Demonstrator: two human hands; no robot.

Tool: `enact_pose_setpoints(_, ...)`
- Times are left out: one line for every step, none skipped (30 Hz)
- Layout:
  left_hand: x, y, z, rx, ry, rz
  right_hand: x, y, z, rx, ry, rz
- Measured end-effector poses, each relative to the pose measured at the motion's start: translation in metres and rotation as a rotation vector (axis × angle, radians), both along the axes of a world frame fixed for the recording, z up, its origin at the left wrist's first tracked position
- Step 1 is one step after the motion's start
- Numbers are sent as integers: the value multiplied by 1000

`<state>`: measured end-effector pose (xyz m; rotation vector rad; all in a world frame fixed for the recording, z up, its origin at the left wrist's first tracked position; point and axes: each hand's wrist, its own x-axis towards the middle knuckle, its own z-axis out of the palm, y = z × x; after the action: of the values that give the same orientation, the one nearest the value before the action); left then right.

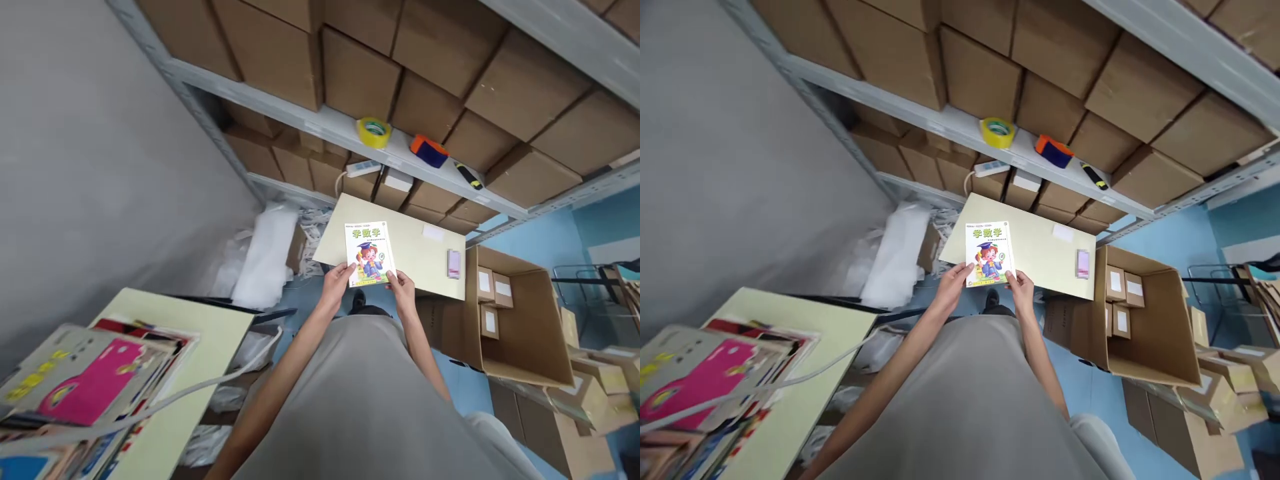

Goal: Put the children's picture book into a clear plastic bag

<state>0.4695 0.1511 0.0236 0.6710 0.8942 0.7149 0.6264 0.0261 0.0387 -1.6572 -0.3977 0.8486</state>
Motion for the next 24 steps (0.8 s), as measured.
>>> enact_pose_setpoints(18, 1, 1, 5, 3, -8, 17, -1, -1, -20, -33, -12)
enact_pose_setpoints(34, 3, 2, 10, 7, -14, 32, -2, -2, -42, -93, -33)
enact_pose_setpoints(48, 4, 2, 19, 14, -19, 46, -3, -3, -64, -180, -63)
enact_pose_setpoints(59, 6, 3, 33, 27, -19, 57, -4, -3, -85, -281, -95)
enact_pose_setpoints(69, 9, 4, 50, 47, -18, 65, -4, -2, -101, -374, -117)
enact_pose_setpoints(76, 12, 4, 67, 69, -15, 72, -3, -2, -111, -436, -119)
enact_pose_setpoints(82, 15, 5, 81, 91, -15, 77, 0, 0, -112, -452, -100)
enact_pose_setpoints(87, 17, 6, 91, 108, -19, 79, 4, 1, -106, -422, -65)
enact_pose_setpoints(92, 20, 8, 96, 121, -30, 80, 9, 3, -92, -362, -28)
enact_pose_setpoints(96, 21, 10, 102, 129, -50, 80, 16, 5, -72, -294, 3)
enact_pose_setpoints(100, 21, 13, 116, 136, -79, 79, 23, 8, -46, -233, 18)
enact_pose_setpoints(104, 20, 16, 149, 145, -114, 77, 32, 11, -20, -188, 18)
enact_pose_setpoints(107, 18, 20, 203, 161, -147, 76, 40, 14, 1, -158, 9)
enact_pose_setpoints(110, 16, 25, 273, 183, -172, 75, 47, 17, 13, -142, -4)
enact_pose_setpoints(113, 13, 29, 351, 207, -189, 75, 54, 20, 18, -136, -15)
enact_pose_setpoints(115, 12, 32, 428, 225, -205, 77, 60, 24, 19, -135, -20)
enact_pose_setpoints(116, 11, 35, 495, 233, -226, 79, 65, 27, 21, -135, -18)
enact_pose_setpoints(117, 12, 36, 546, 230, -255, 83, 68, 29, 30, -127, -14)
enact_pose_setpoints(116, 15, 36, 582, 225, -281, 88, 71, 32, 48, -104, -7)
enact_pose_setpoints(116, 20, 35, 607, 230, -286, 93, 72, 34, 72, -67, 2)
enact_pose_setpoints(114, 27, 32, 615, 254, -259, 98, 72, 36, 99, -22, 9)
enact_pose_setpoints(111, 34, 29, 598, 288, -201, 103, 71, 38, 124, 25, 16)
enact_pose_setpoints(108, 42, 24, 546, 310, -137, 106, 70, 40, 147, 67, 25)
enact_pose_setpoints(105, 49, 20, 463, 309, -91, 109, 69, 41, 166, 100, 34)
